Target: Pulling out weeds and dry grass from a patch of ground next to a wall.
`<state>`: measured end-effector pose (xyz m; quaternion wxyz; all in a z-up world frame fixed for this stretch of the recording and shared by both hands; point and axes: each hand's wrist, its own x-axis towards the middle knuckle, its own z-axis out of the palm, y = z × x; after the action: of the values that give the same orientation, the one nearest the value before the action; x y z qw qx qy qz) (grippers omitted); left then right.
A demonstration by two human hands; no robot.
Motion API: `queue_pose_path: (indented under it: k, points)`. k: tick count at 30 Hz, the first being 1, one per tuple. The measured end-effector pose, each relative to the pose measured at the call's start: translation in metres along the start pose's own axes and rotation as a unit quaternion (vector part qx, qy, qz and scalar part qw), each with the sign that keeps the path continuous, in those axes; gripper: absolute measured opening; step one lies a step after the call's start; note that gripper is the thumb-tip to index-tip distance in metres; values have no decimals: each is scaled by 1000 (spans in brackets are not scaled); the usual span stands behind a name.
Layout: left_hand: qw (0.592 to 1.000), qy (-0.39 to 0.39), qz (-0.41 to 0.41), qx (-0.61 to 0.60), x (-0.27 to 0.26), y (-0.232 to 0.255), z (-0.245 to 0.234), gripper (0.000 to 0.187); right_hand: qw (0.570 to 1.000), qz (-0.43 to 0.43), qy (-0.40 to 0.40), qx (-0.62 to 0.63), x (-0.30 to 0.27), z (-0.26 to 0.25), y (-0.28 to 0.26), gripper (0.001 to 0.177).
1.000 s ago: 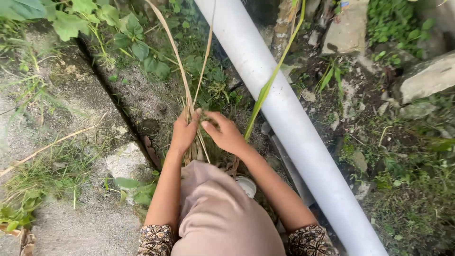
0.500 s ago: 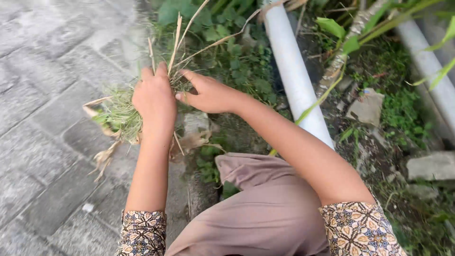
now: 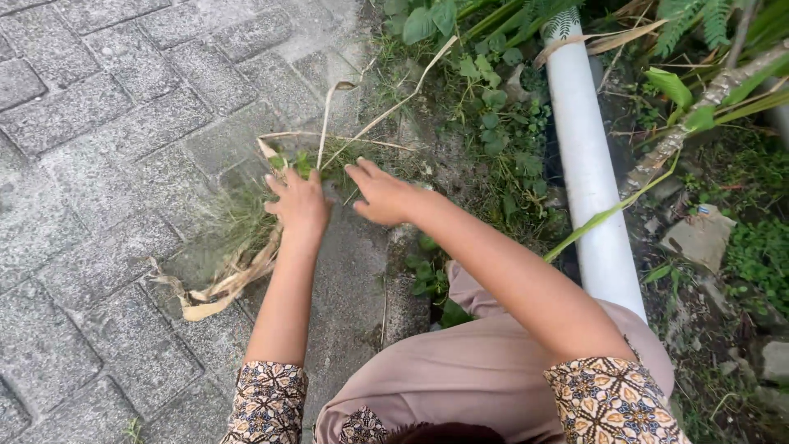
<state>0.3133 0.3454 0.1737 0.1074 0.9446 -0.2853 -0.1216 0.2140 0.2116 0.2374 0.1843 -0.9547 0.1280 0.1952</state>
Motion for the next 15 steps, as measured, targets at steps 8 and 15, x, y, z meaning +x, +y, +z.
queue_pose_path:
  k: [8, 15]
  points:
    - [948, 141, 276, -70, -15, 114, 10, 49, 997, 41, 53, -28, -78, -60, 64, 72]
    - [841, 136, 518, -80, -53, 246, -47, 32, 972, 62, 224, -18, -221, -100, 118, 60]
